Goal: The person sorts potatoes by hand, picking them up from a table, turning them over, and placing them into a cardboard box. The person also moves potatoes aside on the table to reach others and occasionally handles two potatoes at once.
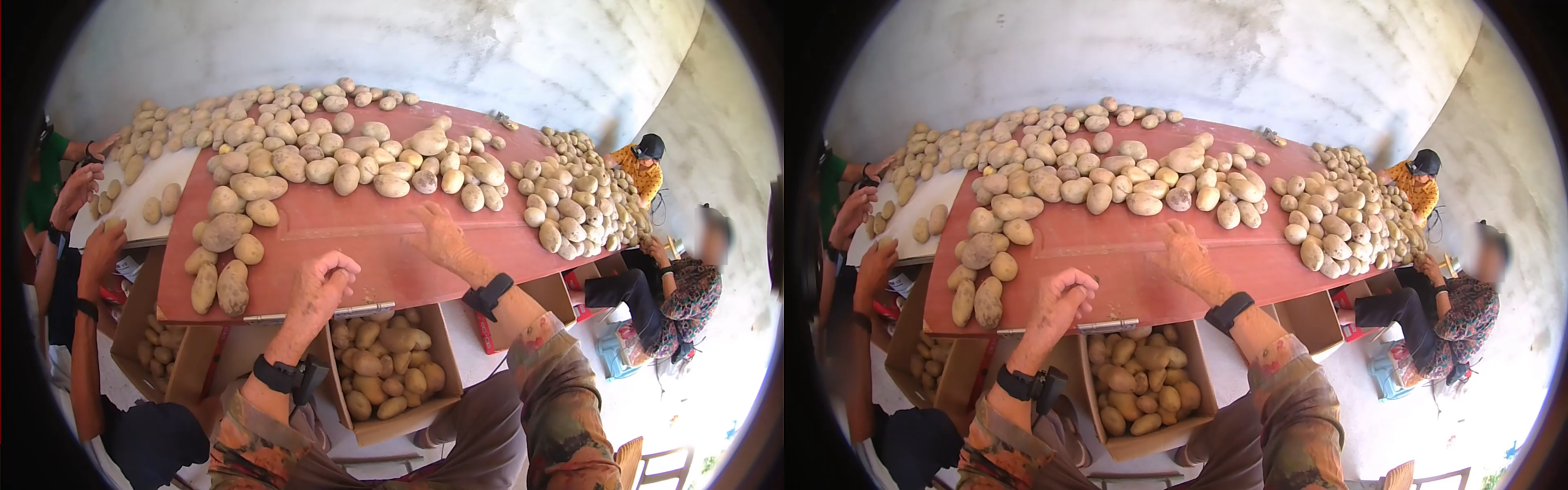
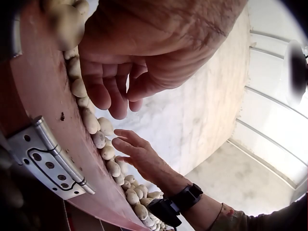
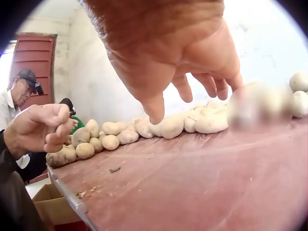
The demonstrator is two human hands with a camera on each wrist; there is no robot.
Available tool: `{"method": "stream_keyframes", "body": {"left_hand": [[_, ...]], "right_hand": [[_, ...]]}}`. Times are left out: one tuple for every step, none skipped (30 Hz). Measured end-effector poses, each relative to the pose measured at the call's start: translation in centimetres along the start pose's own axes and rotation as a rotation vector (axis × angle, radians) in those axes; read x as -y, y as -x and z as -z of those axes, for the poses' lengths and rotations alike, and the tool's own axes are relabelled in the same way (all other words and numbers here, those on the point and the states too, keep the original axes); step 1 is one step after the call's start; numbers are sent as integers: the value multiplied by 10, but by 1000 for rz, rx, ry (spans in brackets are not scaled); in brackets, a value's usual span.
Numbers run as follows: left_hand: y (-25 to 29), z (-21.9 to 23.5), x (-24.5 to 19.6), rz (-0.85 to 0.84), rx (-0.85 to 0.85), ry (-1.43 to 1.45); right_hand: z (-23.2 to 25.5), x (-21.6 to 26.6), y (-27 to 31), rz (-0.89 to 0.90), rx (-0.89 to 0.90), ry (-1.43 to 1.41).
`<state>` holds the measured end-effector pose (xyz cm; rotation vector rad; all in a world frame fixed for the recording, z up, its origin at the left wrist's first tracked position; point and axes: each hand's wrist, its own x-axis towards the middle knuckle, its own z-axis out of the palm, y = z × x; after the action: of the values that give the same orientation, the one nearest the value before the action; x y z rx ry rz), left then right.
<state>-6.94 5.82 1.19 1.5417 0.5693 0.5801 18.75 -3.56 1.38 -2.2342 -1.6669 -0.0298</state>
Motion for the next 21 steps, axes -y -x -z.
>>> {"method": "stream_keyframes", "body": {"left_hand": [[1,0,-1,-1,6,-4],[3,0,-3,-3,11,-9],[4,-1,-5,-6,17,-13],[6,-1,-7,3,22,-1],[7,-3,-8,11,27,12],[8,-3,-9,20,31,26],[8,-2,-7,14,35,12],[8,-1,-5,8,40,-3],[8,0,-3,1,46,-18],[8,0,-4,6,49,-24],[10,0,-6,8,51,-30],[10,1,-8,8,53,-35],[12,1,-7,9,60,-32],[13,2,-6,9,67,-28],[15,3,-7,11,73,-25],[17,4,-11,23,72,-69],[17,5,-13,28,64,-80],[17,6,-14,34,56,-92],[17,7,-14,42,48,-102],[16,8,-12,46,33,-74],[15,8,-9,50,20,-44]], "right_hand": [[2,-1,-9,-19,14,19],[4,-1,-18,-33,14,30],[7,-2,-26,-47,13,41],[10,-3,-35,-62,12,54],[9,-10,-46,-69,23,52],[4,-19,-58,-75,35,50],[0,-27,-69,-80,46,48],[0,-27,-76,-92,62,30],[-1,-27,-84,-104,79,12],[-2,-26,-90,-116,95,-7],[-5,-25,-95,-130,106,9],[-7,-24,-99,-142,114,27],[-9,-23,-103,-155,121,47],[-17,-27,-107,-152,83,56],[-23,-32,-110,-153,86,61],[-29,-38,-113,-155,92,64],[-32,-40,-117,-157,100,67],[-34,-43,-121,-155,108,77],[-37,-47,-125,-153,117,87],[-36,-44,-126,-152,129,97],[-33,-43,-126,-158,130,81]]}}
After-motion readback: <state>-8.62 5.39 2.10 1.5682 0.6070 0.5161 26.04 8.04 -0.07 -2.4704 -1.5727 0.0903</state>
